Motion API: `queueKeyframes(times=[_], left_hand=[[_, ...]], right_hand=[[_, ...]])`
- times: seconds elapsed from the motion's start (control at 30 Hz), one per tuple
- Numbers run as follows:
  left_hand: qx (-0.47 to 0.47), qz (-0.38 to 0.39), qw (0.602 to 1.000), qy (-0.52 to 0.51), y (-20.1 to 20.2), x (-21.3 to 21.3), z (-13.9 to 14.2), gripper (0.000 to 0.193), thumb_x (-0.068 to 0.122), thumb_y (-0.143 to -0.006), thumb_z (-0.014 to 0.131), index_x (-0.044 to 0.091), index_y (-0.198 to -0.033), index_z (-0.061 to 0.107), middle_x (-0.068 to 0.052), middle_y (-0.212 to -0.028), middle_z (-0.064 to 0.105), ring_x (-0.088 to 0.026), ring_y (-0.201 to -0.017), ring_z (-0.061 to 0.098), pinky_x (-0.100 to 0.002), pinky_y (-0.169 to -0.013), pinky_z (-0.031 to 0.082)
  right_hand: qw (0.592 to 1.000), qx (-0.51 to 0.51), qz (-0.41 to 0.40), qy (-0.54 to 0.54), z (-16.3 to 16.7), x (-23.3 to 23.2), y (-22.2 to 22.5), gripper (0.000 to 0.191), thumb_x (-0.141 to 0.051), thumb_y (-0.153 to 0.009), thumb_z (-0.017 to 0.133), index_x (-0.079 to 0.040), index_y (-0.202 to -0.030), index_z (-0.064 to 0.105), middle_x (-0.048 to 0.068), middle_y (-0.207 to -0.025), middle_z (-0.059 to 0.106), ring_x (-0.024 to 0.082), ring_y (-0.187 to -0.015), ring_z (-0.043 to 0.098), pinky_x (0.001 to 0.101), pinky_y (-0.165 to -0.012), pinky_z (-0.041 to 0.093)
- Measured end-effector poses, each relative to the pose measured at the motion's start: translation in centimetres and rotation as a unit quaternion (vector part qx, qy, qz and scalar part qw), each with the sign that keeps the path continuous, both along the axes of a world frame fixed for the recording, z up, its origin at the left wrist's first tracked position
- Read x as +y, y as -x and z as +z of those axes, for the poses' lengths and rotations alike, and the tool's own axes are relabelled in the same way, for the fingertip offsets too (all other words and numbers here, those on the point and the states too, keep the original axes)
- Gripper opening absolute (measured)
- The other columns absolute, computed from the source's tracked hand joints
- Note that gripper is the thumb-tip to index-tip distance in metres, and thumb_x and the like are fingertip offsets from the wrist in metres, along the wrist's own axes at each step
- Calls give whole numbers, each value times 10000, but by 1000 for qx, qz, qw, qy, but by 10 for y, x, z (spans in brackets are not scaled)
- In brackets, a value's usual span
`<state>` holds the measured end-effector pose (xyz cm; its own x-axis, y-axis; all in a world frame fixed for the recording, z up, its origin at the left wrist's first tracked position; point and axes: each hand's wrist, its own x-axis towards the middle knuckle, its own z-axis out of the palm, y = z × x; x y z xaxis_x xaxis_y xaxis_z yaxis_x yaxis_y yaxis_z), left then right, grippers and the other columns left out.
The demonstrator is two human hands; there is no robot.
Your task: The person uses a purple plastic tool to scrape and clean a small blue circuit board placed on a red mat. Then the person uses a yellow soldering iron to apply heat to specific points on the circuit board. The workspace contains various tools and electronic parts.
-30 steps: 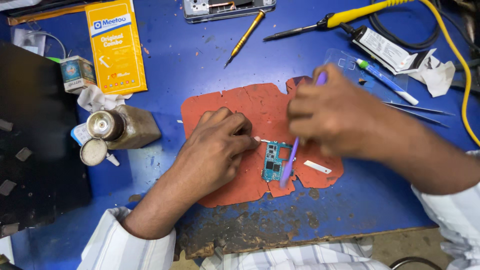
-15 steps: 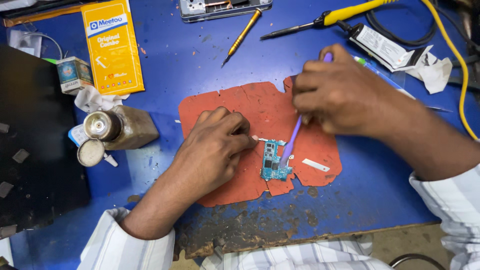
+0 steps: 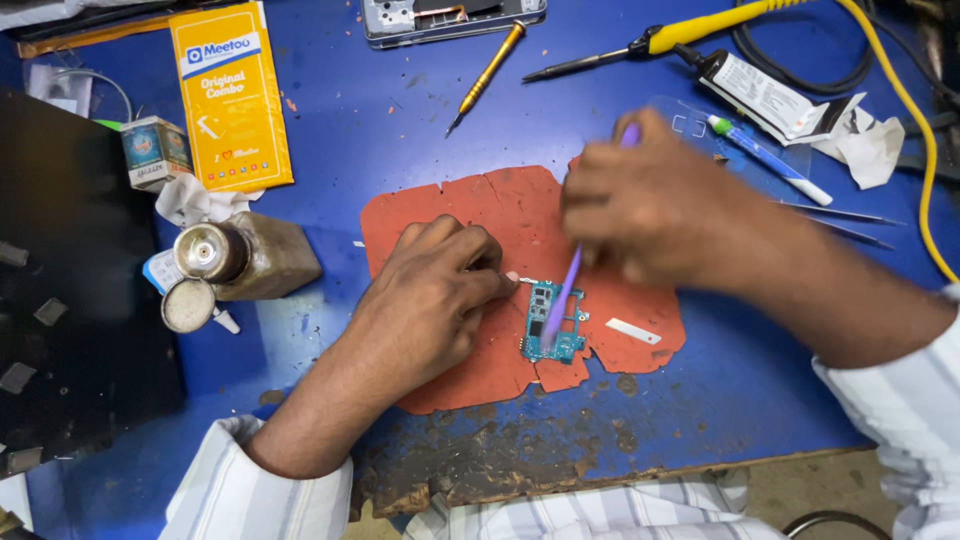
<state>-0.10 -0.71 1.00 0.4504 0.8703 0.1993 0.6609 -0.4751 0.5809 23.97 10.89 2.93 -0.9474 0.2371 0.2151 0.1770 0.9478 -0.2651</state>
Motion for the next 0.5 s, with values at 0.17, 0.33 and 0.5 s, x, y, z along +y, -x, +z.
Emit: queueKeyframes(times=[0.17,0.33,0.5], left_hand=[[0,2,1000,-7,-1,-1,0,275,-19,-722,694,87,-954,800,-44,-984,639,-263,-977,574,-412,-870,425],[2,2,1000,-4,-1,0,-1,277,-17,-712,693,79,-951,796,-46,-983,637,-261,-978,577,-413,-877,427],[1,6,1000,-2,-1,0,-1,263,-22,-722,690,83,-938,797,-45,-976,640,-260,-971,577,-411,-868,427]], right_hand=[[1000,-10,16,3,1,1,4,186,-99,-608,776,-155,-693,620,0,-801,602,231,-881,598,510,-838,386],[1000,-1,-12,-11,0,8,5,183,-101,-623,784,-152,-677,617,8,-818,618,239,-895,605,527,-829,374],[1000,6,24,14,-9,12,3,203,-134,-623,800,-134,-712,618,8,-807,603,212,-893,601,524,-885,392]])
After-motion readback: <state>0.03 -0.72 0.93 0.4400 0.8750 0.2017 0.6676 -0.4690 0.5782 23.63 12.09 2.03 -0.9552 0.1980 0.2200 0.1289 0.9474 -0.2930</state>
